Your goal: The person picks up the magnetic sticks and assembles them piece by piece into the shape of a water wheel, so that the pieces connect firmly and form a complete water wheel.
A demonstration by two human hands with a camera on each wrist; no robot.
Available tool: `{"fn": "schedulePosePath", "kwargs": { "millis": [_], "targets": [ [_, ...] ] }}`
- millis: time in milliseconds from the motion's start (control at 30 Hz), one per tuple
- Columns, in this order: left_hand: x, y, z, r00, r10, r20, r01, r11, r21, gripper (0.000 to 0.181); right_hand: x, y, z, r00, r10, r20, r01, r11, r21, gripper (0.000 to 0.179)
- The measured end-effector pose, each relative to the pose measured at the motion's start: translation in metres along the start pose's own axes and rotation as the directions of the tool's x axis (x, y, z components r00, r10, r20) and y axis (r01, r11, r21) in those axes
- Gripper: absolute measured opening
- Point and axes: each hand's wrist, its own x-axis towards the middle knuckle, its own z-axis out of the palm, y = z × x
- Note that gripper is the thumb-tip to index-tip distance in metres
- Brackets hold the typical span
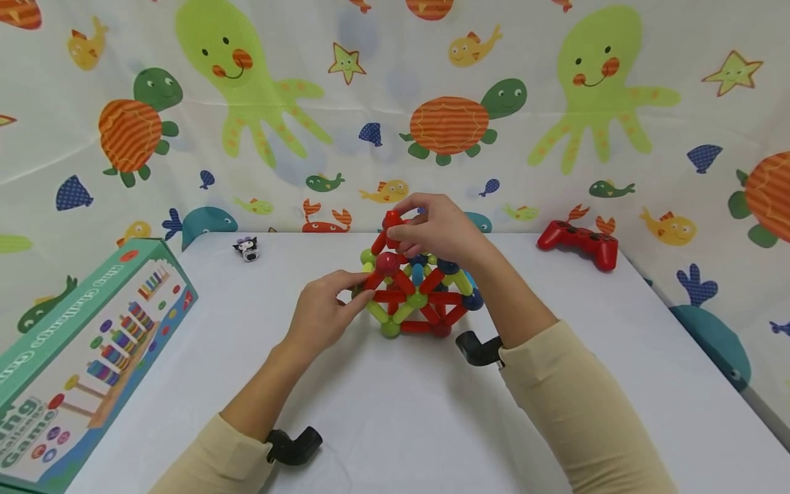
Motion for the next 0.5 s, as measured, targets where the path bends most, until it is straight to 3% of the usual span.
{"fn": "schedulePosePath", "kwargs": {
  "millis": [300, 500],
  "targets": [
    [-0.0005, -0.0007, -0.0007, 1.000, 0.005, -0.011, -0.005, 1.000, -0.004, 0.033, 0.0003, -0.0003, 0.0051, 1.000, -0.009, 0.004, 0.009, 1.000, 0.014, 0.045],
    [0.0001, -0.0016, 0.0002, 1.000, 0.008, -0.011, -0.008, 1.000, -0.007, 0.033, 0.0028, -0.0006, 0.0087, 1.000, 0.016, -0.023, -0.017, 0.999, -0.029, 0.045]
  ]
}}
